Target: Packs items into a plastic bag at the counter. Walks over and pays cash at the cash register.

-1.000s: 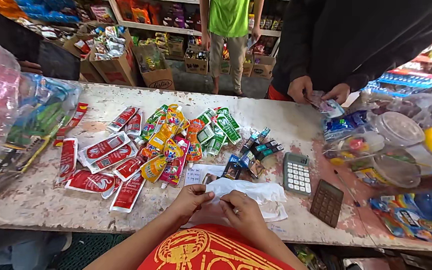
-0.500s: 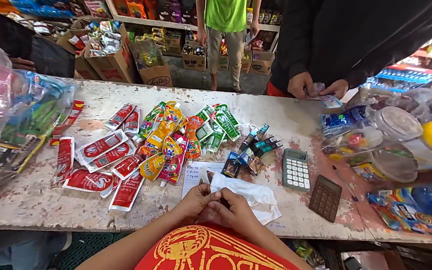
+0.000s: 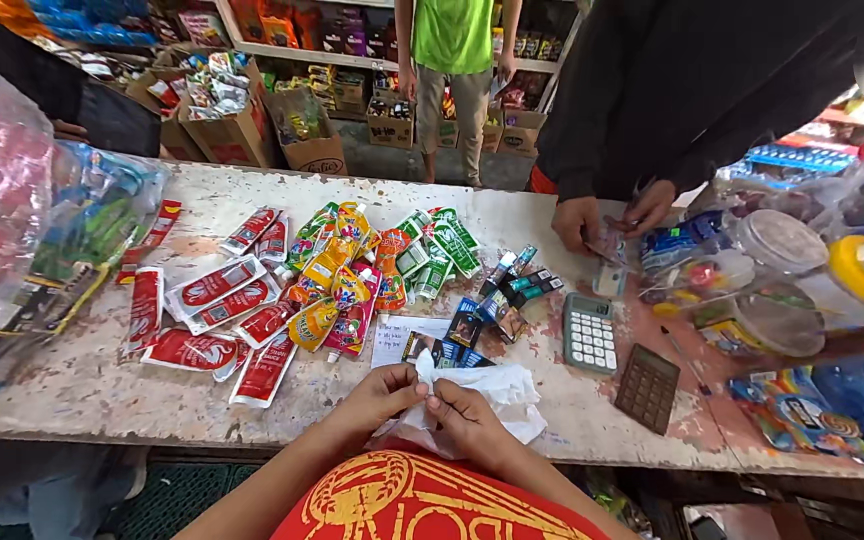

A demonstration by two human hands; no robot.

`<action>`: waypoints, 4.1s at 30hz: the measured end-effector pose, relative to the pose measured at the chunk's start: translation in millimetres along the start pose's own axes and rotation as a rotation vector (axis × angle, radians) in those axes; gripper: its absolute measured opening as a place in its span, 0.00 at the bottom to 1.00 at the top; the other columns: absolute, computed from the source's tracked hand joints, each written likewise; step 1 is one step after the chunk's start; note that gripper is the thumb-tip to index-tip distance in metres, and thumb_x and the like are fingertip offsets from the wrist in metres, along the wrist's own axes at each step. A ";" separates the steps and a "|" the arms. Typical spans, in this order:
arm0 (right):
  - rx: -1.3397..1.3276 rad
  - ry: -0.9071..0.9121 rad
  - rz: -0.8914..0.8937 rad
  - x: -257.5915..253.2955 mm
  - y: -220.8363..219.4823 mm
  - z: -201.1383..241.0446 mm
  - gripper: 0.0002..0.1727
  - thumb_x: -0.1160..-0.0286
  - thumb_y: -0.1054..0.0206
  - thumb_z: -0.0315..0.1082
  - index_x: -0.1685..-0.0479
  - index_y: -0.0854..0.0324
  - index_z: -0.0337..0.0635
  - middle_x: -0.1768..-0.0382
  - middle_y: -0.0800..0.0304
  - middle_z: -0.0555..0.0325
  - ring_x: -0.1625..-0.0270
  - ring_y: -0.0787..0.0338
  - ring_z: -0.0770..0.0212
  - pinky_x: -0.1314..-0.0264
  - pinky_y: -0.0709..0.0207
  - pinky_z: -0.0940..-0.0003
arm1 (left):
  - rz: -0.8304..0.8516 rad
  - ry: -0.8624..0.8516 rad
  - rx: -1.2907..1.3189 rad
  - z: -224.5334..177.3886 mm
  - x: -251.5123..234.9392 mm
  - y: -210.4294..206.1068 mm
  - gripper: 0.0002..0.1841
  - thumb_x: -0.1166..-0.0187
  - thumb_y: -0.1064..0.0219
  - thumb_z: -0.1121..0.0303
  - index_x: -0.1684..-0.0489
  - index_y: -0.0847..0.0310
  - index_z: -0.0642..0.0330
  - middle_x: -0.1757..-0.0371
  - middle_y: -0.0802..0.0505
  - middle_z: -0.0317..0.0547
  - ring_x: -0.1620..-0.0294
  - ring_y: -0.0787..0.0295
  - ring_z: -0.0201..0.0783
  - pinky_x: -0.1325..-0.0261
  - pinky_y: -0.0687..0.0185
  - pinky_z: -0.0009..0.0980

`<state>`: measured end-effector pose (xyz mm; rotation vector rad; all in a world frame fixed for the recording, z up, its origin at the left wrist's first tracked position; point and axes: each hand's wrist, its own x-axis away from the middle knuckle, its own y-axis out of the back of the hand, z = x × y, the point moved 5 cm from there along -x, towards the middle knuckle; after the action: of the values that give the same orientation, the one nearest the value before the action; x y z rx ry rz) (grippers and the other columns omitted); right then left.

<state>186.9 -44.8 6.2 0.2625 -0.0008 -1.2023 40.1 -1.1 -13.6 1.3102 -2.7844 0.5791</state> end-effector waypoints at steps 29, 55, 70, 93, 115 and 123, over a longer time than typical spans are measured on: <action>0.924 -0.277 -0.030 11.4 57.3 -13.1 0.34 0.22 0.34 0.51 0.23 0.24 0.33 0.24 0.21 0.34 0.18 0.26 0.31 0.21 0.36 0.29 | -0.309 -0.584 -1.423 -11.9 105.0 27.5 0.22 0.35 0.34 0.75 0.39 0.12 0.59 0.50 0.05 0.58 0.50 0.06 0.61 0.54 0.10 0.59; -0.734 0.297 0.332 -27.8 33.0 50.5 0.38 0.45 0.14 0.48 0.30 0.20 0.49 0.35 0.11 0.56 0.41 0.09 0.62 0.40 0.14 0.64 | -0.381 -0.500 -0.330 -77.6 47.6 3.4 0.12 0.15 0.47 0.61 0.59 0.15 0.43 0.61 0.10 0.19 0.60 0.15 0.16 0.57 0.18 0.14; -0.452 0.277 0.286 -46.1 -2.4 56.9 0.39 0.55 0.22 0.19 0.34 0.33 0.20 0.47 0.12 0.53 0.44 0.11 0.74 0.39 0.18 0.75 | -0.257 -0.562 -0.306 -118.4 34.7 -27.2 0.14 0.12 0.44 0.57 0.48 0.09 0.43 0.48 0.06 0.23 0.47 0.11 0.20 0.41 0.15 0.21; 0.920 -0.757 -0.196 -37.0 125.0 -50.7 0.36 0.20 0.36 0.40 0.11 0.37 0.41 0.22 0.28 0.26 0.22 0.25 0.26 0.23 0.35 0.29 | 0.053 -0.622 -0.172 -102.8 57.6 25.5 0.09 0.18 0.32 0.52 0.52 0.08 0.39 0.59 0.04 0.23 0.62 0.09 0.18 0.56 0.14 0.15; -0.149 0.216 0.268 -58.1 52.5 63.9 0.35 0.24 0.29 0.41 0.18 0.29 0.31 0.24 0.20 0.45 0.25 0.18 0.60 0.24 0.22 0.64 | 0.000 -0.645 -0.163 -132.6 36.8 18.4 0.34 0.20 0.32 0.66 0.13 0.41 0.47 0.17 0.21 0.40 0.59 0.07 0.32 0.66 0.10 0.23; 0.821 -0.273 -0.336 -63.1 199.1 -2.5 0.36 0.30 0.30 0.20 0.16 0.30 0.34 0.21 0.23 0.38 0.21 0.23 0.36 0.25 0.26 0.35 | -0.107 -0.609 -0.242 -136.4 47.8 43.5 0.29 0.21 0.32 0.66 0.18 0.33 0.48 0.20 0.18 0.39 0.64 0.08 0.28 0.70 0.12 0.21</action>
<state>347.6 80.2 52.6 0.8364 -0.7239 -1.5190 -43.3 34.2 107.2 1.7997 -3.0505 -0.2034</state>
